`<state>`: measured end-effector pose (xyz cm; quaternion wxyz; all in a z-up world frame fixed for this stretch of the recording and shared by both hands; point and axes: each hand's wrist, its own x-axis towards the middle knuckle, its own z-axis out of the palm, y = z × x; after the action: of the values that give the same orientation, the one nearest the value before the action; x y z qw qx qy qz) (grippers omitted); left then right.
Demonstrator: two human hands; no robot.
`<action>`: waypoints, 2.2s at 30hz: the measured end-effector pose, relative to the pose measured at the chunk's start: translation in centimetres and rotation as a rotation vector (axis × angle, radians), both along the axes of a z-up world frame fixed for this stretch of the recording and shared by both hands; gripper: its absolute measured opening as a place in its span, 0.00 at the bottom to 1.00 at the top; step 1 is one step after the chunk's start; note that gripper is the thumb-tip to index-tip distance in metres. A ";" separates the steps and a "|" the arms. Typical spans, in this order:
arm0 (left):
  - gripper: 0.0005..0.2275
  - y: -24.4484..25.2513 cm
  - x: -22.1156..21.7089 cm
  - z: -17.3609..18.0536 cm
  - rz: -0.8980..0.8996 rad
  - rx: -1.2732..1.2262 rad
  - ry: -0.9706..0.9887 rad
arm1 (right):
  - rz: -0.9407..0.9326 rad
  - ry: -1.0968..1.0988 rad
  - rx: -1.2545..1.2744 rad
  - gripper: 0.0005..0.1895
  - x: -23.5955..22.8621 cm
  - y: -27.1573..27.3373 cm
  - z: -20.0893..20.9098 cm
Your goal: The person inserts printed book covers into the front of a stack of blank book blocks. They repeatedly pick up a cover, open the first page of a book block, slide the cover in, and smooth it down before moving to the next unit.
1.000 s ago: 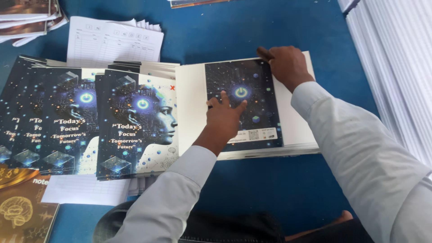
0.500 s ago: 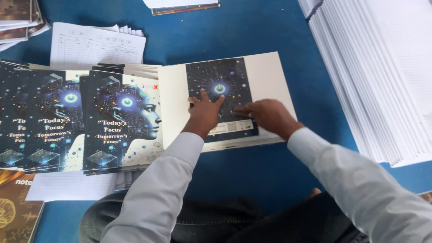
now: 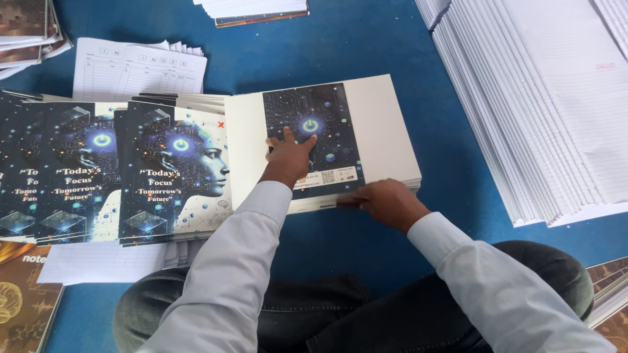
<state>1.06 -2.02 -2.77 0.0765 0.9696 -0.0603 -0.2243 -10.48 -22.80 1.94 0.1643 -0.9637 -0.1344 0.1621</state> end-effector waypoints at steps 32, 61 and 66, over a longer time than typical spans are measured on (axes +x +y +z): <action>0.36 -3.6 -3.9 5.9 0.275 -0.562 -0.315 | -0.289 0.149 0.915 0.20 3.8 1.2 0.7; 0.21 25.2 -10.0 7.6 0.481 -0.093 -0.925 | -0.522 -0.172 0.062 0.32 6.2 -4.6 -2.6; 0.17 27.8 -10.8 5.5 0.624 0.024 -0.817 | -0.720 0.019 -0.099 0.48 6.4 -6.0 -3.1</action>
<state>-9.70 25.75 2.74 0.0990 0.9508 0.2097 0.2056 -4.10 -28.80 -1.18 0.1651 -0.9545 0.2231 0.1091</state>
